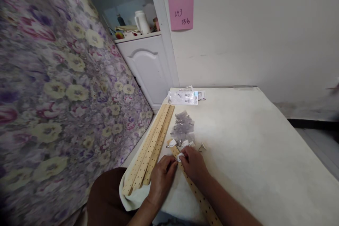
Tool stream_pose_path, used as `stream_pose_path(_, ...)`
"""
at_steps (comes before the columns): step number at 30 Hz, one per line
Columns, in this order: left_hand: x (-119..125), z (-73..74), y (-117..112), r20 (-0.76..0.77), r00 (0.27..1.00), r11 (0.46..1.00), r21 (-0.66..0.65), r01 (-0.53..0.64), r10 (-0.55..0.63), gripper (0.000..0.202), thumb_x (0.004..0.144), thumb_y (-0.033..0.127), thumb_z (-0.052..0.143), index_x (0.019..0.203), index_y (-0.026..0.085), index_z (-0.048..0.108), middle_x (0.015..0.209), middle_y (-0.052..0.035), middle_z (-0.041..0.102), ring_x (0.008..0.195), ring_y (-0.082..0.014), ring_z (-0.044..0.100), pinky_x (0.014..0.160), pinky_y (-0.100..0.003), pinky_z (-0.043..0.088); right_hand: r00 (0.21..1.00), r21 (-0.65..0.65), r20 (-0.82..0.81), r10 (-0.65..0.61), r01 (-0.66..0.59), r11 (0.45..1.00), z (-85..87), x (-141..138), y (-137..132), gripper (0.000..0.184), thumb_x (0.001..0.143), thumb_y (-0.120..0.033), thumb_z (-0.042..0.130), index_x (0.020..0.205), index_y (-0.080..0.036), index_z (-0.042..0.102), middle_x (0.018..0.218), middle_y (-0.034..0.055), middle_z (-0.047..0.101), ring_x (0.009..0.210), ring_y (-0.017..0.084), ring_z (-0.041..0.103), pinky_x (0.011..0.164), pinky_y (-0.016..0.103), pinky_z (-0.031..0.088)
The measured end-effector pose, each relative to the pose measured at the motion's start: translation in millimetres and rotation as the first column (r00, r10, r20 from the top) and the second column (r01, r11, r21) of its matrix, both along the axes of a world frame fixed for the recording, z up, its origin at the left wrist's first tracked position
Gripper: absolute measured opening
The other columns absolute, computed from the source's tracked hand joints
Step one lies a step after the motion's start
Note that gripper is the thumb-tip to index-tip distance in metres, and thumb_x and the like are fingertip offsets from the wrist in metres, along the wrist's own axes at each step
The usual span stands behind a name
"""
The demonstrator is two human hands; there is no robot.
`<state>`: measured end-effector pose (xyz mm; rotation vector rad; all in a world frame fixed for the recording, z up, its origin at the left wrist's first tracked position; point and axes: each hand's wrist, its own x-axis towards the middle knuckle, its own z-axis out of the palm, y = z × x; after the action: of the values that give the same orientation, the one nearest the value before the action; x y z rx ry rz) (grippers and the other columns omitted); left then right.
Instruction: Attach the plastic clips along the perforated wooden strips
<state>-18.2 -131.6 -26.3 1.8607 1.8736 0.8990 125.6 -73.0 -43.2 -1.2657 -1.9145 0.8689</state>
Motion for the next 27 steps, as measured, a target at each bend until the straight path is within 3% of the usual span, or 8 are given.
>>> stream_pose_path(13, 1.1, 1.8, 0.1, -0.027, 1.000, 1.000, -0.002, -0.011, 0.011, 0.019, 0.089, 0.031, 0.043, 0.081, 0.021, 0.058, 0.080, -0.0018, 0.059, 0.075, -0.0164, 0.057, 0.066, -0.027, 0.041, 1.000, -0.030, -0.007, 0.015, -0.015, 0.999, 7.0, 0.9, 0.4, 0.009, 0.077, -0.020, 0.052, 0.084, -0.019, 0.059, 0.070, 0.0008, 0.064, 0.062, 0.015, 0.057, 0.061, 0.026, 0.043)
stream_pose_path(18, 1.7, 1.6, -0.8, -0.038, 0.999, 1.000, 0.003, -0.020, 0.020, 0.018, 0.087, 0.031, 0.044, 0.081, 0.021, 0.057, 0.080, -0.0018, 0.059, 0.074, -0.0163, 0.057, 0.064, -0.027, 0.040, 1.000, -0.029, -0.025, 0.002, -0.003, 1.000, 1.7, 0.8, 0.6, 0.021, 0.078, -0.021, 0.052, 0.098, -0.017, 0.058, 0.073, 0.0021, 0.066, 0.065, 0.017, 0.060, 0.065, 0.028, 0.046)
stream_pose_path(27, 1.7, 1.4, -1.1, -0.002, 0.999, 0.999, -0.005, -0.033, 0.033, 0.015, 0.085, 0.031, 0.048, 0.084, 0.021, 0.059, 0.079, -0.0011, 0.059, 0.072, -0.0155, 0.056, 0.060, -0.025, 0.039, 0.998, 0.018, -0.058, -0.002, 0.003, 1.000, -7.9, 7.7, 2.7, 0.018, 0.083, -0.021, 0.046, 0.098, -0.018, 0.056, 0.082, 0.0055, 0.069, 0.077, 0.020, 0.065, 0.072, 0.032, 0.048)
